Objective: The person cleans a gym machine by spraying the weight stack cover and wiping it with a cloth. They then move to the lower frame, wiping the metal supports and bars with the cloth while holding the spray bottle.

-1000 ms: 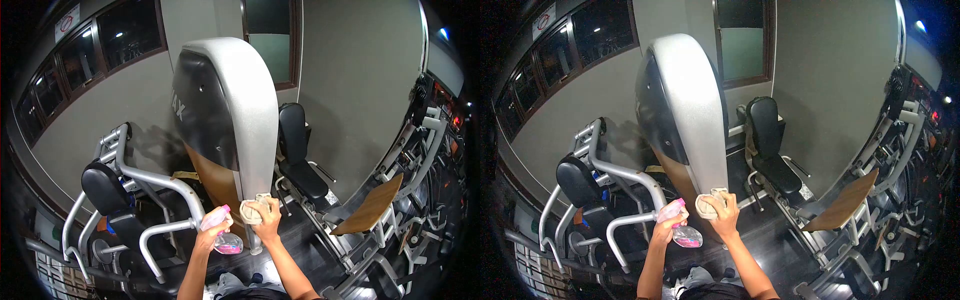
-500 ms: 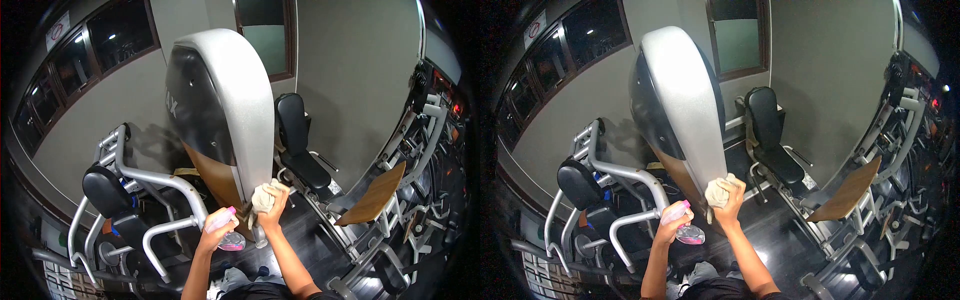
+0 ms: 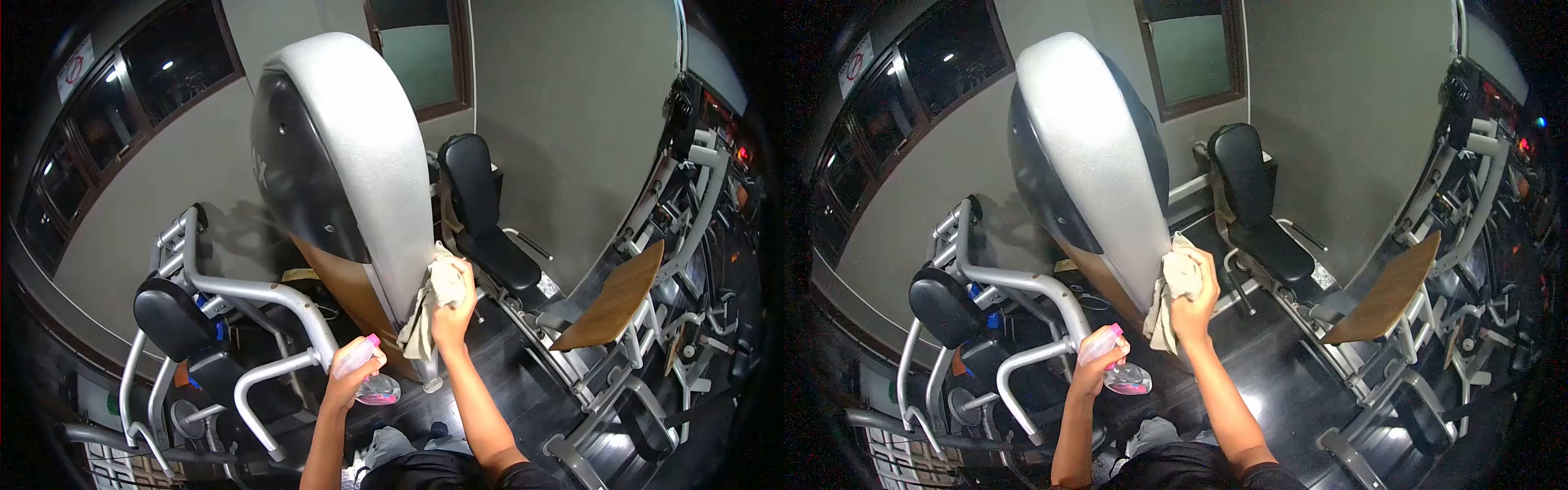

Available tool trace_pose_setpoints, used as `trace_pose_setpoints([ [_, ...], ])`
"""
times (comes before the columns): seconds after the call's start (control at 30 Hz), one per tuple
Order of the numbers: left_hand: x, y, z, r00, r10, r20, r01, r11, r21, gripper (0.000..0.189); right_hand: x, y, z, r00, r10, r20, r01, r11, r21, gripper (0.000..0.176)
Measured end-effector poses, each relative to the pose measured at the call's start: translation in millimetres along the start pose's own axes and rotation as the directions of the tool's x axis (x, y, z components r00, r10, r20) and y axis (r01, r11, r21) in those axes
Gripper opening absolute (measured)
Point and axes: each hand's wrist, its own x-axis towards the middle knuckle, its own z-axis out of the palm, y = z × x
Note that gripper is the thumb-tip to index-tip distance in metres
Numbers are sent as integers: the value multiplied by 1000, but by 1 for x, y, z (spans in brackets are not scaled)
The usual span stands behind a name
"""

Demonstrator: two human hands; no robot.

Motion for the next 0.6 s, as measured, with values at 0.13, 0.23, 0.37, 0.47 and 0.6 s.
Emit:
trace_pose_setpoints([
  [0.13,-3,-6,-3,999,-30,-31,30,1000,-1,11,-45,41,-16,988,-144,53,153,962,-228,34],
  [0.23,-4,-7,-2,999,-30,-41,30,999,11,9,-104,91,-25,997,-81,17,82,945,-316,37],
  [0.37,-5,-10,-4,998,-37,-42,37,999,6,8,-109,90,-28,998,55,-13,-56,944,-324,37],
  [0.47,-6,-14,-5,997,-36,-70,36,999,2,9,-78,57,-13,1000,-1,30,9,959,-282,38],
  [0.6,-8,-14,-5,989,-59,-136,55,998,-35,10,-52,13,4,972,-160,172,210,920,-331,51],
])
